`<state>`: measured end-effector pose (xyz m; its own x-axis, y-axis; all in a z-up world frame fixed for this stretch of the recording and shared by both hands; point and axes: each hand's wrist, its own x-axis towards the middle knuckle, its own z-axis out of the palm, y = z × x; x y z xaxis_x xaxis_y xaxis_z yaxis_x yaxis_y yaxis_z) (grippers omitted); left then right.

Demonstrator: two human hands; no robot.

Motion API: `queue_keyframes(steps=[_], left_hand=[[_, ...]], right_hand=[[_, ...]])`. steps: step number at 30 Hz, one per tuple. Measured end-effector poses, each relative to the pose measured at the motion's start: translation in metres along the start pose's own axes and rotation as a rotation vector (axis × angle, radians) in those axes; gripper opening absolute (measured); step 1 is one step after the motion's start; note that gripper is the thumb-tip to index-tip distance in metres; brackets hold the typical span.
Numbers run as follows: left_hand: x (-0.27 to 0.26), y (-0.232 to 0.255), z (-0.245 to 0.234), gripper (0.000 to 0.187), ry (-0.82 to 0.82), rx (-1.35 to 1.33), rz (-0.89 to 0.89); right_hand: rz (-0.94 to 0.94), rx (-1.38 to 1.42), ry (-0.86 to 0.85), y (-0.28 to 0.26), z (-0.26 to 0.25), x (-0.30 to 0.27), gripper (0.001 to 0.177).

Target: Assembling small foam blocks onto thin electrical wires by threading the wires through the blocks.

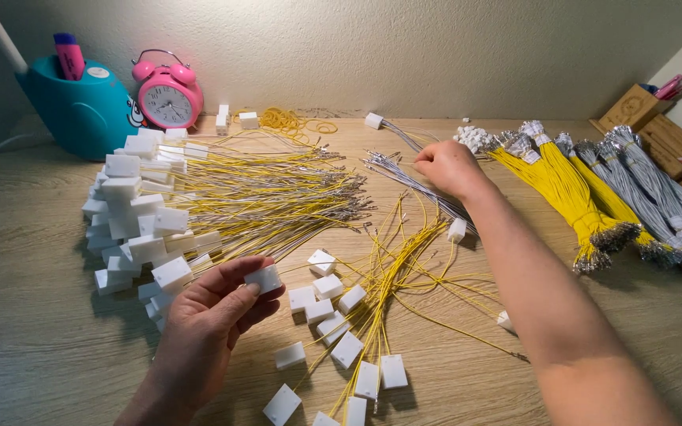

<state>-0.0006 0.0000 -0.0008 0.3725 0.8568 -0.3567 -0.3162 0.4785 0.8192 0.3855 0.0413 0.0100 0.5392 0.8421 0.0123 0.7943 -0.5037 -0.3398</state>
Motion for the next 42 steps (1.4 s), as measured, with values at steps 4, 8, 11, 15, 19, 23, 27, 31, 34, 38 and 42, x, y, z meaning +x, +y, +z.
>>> queue_keyframes(steps=[4,8,11,15,19,23,27,31,34,38,42], left_hand=[[-0.001,0.002,0.001,0.031,0.003,0.000,-0.001],[-0.001,0.003,0.001,0.031,0.002,0.009,0.001],[-0.003,0.005,0.002,0.031,0.005,0.014,-0.005],[0.000,0.001,-0.001,0.031,0.001,0.003,-0.009],[0.010,-0.009,-0.004,0.031,0.012,-0.052,0.017],[0.014,-0.013,-0.011,0.033,-0.034,-0.118,0.016],[0.011,-0.005,-0.014,0.031,-0.108,-0.131,0.029],[0.011,-0.004,-0.018,0.034,-0.151,-0.148,0.055],[0.011,-0.002,-0.017,0.037,-0.168,-0.159,0.037],[0.012,-0.003,-0.017,0.038,-0.177,-0.210,0.006],[0.017,-0.008,-0.021,0.038,-0.213,-0.258,0.006]], right_hand=[[0.078,-0.140,0.035,-0.001,0.005,0.005,0.022],[0.059,-0.067,0.118,0.009,0.013,0.017,0.017],[0.086,0.061,0.116,0.006,0.009,0.013,0.017],[0.121,0.185,0.129,-0.013,-0.006,-0.011,0.017],[-0.109,0.402,0.071,-0.042,-0.021,-0.049,0.014],[-0.446,0.558,-0.083,-0.078,-0.017,-0.093,0.009],[-0.713,0.533,-0.188,-0.114,-0.013,-0.135,0.006],[-0.844,0.468,-0.166,-0.127,0.000,-0.152,0.008],[-0.874,0.469,-0.116,-0.126,0.006,-0.156,0.008],[-0.815,0.422,-0.100,-0.130,0.000,-0.167,0.004],[-0.786,0.366,-0.093,-0.130,-0.007,-0.171,0.011]])
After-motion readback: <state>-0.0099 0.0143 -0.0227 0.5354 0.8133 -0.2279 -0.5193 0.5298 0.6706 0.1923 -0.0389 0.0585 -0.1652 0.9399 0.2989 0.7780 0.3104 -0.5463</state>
